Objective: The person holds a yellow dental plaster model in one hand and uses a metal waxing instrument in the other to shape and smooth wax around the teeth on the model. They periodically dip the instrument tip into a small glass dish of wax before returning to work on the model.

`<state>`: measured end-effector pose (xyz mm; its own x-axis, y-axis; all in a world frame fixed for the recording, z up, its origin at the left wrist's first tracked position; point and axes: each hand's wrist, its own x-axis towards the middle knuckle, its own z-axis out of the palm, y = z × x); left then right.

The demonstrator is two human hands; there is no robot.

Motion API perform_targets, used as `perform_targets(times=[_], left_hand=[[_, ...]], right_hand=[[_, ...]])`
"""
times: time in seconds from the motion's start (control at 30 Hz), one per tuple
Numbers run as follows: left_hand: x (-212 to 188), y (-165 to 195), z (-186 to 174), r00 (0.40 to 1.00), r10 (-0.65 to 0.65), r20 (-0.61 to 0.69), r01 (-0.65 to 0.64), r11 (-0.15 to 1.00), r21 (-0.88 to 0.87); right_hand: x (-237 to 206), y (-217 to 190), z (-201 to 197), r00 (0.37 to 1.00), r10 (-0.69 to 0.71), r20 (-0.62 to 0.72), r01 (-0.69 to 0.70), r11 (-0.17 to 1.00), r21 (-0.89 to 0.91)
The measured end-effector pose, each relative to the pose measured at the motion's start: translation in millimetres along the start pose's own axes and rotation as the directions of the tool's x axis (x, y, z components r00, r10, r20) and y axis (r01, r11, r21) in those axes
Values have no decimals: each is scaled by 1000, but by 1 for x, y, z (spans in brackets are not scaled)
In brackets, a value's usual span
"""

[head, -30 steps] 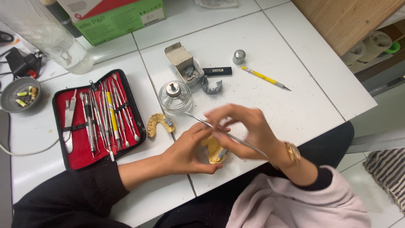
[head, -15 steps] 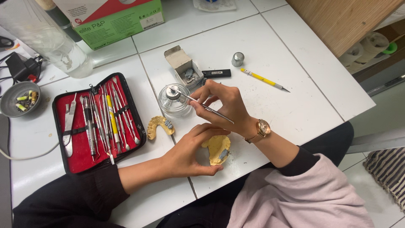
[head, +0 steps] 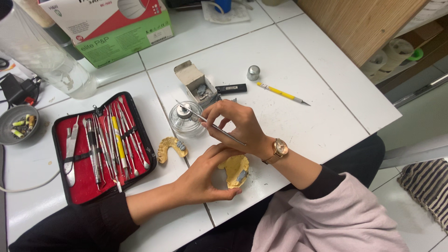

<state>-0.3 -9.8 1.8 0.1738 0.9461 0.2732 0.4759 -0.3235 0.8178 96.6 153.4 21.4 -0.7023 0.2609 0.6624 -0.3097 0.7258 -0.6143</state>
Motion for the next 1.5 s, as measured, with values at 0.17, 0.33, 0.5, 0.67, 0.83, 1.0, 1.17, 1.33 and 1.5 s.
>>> perform_targets(times=[0.17,0.33,0.5,0.67,0.83,1.0,1.17,1.33,1.5], left_hand=[[1,1,-1,999,-34,21,34,999,7],[0,0,-1,999,-39,21,39,999,6],[0,1,-2,998,-54,11,54,998,29],[0,3,-4,998,-66,16,65,997,42],[2,9,-6,995,-98,28,97,995,32],[5,14,-9,997,-69,30,68,997,32],[5,16,-8,995,-92,33,92,996,5],[5,15,-7,994,-104,32,104,995,-1],[5,16,-8,992,-121,48,122,993,-10]], right_hand=[[2,0,-2,999,-35,26,36,998,-51],[0,4,0,999,-26,24,27,998,-51],[0,6,2,999,-41,8,41,997,-66],[1,6,6,999,-55,-3,54,995,-81],[6,-3,4,998,-56,12,57,990,-128],[-4,-23,-39,997,76,-33,-76,997,10],[-60,-34,-90,968,234,-88,-243,964,-112],[-109,-21,-102,934,301,-192,-353,860,-369],[-132,-10,-116,915,226,-334,-379,767,-518]])
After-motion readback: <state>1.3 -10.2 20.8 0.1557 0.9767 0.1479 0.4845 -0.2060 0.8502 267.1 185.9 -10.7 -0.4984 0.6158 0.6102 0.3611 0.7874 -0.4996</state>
